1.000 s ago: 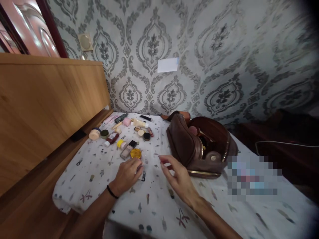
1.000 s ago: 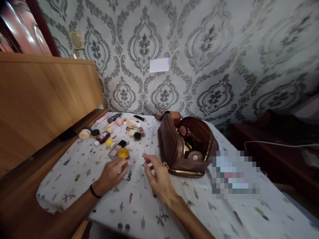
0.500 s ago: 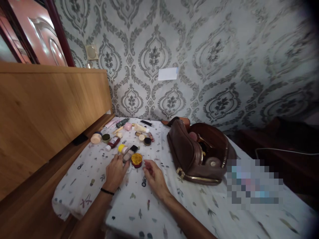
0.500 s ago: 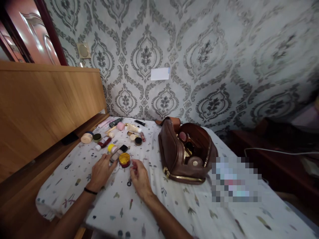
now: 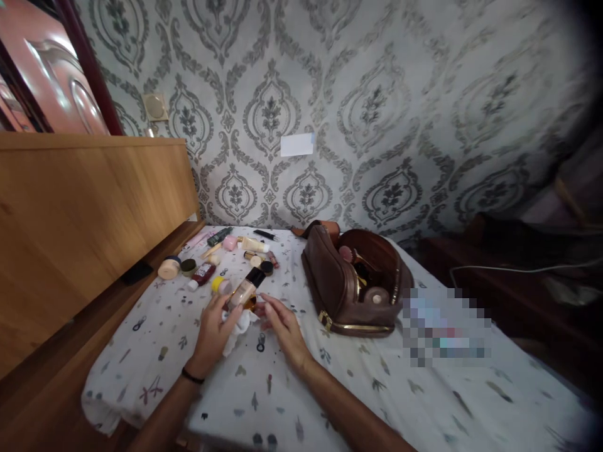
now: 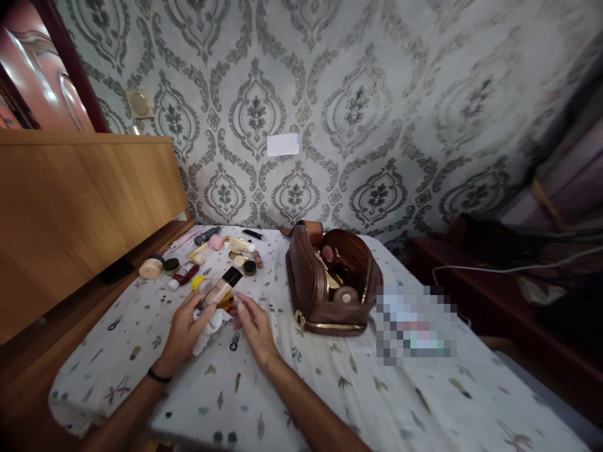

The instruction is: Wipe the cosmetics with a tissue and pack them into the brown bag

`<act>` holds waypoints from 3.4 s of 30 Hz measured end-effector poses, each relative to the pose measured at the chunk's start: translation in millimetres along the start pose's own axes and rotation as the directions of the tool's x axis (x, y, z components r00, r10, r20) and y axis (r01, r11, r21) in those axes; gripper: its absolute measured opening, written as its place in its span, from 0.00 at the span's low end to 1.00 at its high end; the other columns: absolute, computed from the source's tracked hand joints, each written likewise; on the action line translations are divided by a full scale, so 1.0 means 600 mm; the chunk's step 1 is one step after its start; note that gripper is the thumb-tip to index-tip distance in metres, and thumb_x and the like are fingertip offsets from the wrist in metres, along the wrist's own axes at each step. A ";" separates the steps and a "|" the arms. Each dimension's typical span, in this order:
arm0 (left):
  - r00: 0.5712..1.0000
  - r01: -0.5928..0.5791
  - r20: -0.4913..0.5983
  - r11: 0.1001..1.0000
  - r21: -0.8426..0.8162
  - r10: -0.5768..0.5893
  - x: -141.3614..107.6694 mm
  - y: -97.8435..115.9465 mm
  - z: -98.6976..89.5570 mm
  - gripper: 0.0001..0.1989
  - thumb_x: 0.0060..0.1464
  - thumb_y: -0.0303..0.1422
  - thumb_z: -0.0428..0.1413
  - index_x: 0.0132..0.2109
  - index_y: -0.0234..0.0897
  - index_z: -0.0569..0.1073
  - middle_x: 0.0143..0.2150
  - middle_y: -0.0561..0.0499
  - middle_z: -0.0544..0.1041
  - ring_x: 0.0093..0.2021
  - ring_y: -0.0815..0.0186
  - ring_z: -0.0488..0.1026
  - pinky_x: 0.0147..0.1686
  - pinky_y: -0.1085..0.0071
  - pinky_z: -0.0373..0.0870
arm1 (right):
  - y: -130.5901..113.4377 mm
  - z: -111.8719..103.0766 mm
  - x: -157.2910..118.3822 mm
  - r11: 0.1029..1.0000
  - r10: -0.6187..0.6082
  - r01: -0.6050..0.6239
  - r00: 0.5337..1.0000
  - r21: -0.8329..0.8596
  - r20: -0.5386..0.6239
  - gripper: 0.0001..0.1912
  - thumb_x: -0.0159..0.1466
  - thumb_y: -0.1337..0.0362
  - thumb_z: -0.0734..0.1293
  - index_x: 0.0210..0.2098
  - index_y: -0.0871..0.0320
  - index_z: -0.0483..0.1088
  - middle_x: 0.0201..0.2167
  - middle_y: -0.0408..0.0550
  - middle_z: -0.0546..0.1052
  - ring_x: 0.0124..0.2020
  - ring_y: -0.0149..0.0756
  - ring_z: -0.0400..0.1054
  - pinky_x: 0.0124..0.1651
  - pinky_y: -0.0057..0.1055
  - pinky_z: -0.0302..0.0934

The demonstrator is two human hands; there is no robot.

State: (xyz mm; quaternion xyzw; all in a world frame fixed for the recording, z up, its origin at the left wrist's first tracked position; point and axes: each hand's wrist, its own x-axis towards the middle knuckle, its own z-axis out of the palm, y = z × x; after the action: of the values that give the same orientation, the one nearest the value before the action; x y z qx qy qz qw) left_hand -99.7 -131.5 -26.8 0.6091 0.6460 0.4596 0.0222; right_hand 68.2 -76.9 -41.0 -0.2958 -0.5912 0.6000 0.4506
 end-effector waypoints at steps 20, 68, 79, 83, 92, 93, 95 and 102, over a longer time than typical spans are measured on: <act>0.962 0.148 0.270 0.906 -0.396 -0.039 0.088 0.061 0.024 0.17 0.56 0.47 0.55 0.41 0.37 0.76 0.30 0.54 0.73 0.33 0.64 0.70 0.35 0.71 0.66 | -0.009 0.004 0.000 0.975 0.102 -0.097 0.995 0.201 -0.014 0.25 0.60 0.37 0.63 0.35 0.53 0.66 0.22 0.40 0.72 0.20 0.33 0.66 0.20 0.28 0.60; 0.951 0.109 0.310 0.950 -0.292 -0.014 0.069 0.039 0.034 0.14 0.57 0.43 0.55 0.33 0.37 0.75 0.28 0.54 0.76 0.30 0.66 0.70 0.31 0.73 0.67 | -0.010 -0.020 0.002 0.994 0.086 -0.087 0.996 0.062 0.020 0.29 0.59 0.35 0.63 0.26 0.57 0.67 0.17 0.40 0.69 0.18 0.29 0.58 0.23 0.28 0.50; 0.980 0.180 0.141 0.917 -0.355 -0.138 0.064 0.038 0.031 0.20 0.63 0.48 0.47 0.44 0.36 0.72 0.26 0.55 0.70 0.27 0.66 0.68 0.30 0.72 0.66 | -0.002 -0.021 0.015 0.814 0.298 -0.295 0.952 0.500 0.077 0.21 0.56 0.46 0.71 0.36 0.57 0.70 0.25 0.43 0.76 0.21 0.28 0.68 0.21 0.23 0.57; 0.981 0.189 0.121 0.900 -0.393 -0.153 0.068 0.039 0.024 0.20 0.61 0.50 0.50 0.45 0.37 0.73 0.28 0.55 0.69 0.28 0.67 0.67 0.27 0.73 0.64 | -0.003 -0.025 0.016 0.767 0.317 -0.324 0.942 0.555 0.111 0.19 0.55 0.49 0.73 0.35 0.58 0.70 0.24 0.43 0.76 0.21 0.29 0.68 0.21 0.24 0.61; 0.956 0.123 0.294 0.927 -0.353 -0.014 0.068 0.044 0.032 0.14 0.59 0.43 0.52 0.41 0.36 0.75 0.37 0.49 0.78 0.40 0.62 0.74 0.42 0.68 0.70 | -0.004 -0.017 0.009 0.781 0.289 -0.328 0.944 0.531 0.158 0.25 0.50 0.46 0.77 0.30 0.62 0.74 0.19 0.42 0.73 0.20 0.27 0.66 0.21 0.22 0.60; 0.955 0.129 0.295 0.927 -0.352 -0.021 0.067 0.044 0.032 0.14 0.59 0.42 0.52 0.41 0.36 0.75 0.37 0.49 0.78 0.40 0.62 0.74 0.41 0.69 0.70 | -0.003 -0.017 0.008 0.786 0.283 -0.322 0.946 0.528 0.156 0.25 0.50 0.46 0.77 0.30 0.62 0.74 0.19 0.42 0.73 0.19 0.27 0.66 0.20 0.22 0.59; 0.953 0.142 0.303 0.927 -0.347 -0.032 0.067 0.045 0.032 0.14 0.59 0.42 0.52 0.40 0.36 0.75 0.36 0.50 0.78 0.39 0.62 0.74 0.39 0.70 0.69 | -0.003 -0.017 0.008 0.795 0.272 -0.312 0.950 0.521 0.153 0.25 0.51 0.45 0.76 0.31 0.62 0.74 0.18 0.42 0.73 0.19 0.26 0.65 0.20 0.22 0.58; 0.954 0.152 0.296 0.934 -0.324 -0.053 0.065 0.040 0.034 0.14 0.59 0.42 0.53 0.39 0.36 0.76 0.34 0.51 0.78 0.34 0.64 0.73 0.32 0.72 0.68 | -0.011 -0.018 0.004 0.809 0.247 -0.293 0.956 0.510 0.158 0.24 0.53 0.46 0.75 0.30 0.63 0.73 0.18 0.42 0.73 0.17 0.25 0.63 0.19 0.22 0.57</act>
State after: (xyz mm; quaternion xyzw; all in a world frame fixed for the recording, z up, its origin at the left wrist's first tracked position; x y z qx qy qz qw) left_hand -78.9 -92.3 -2.9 0.6203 0.5774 0.4715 0.2440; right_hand 78.2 -70.9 -35.7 -0.2158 -0.3738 0.8089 0.3993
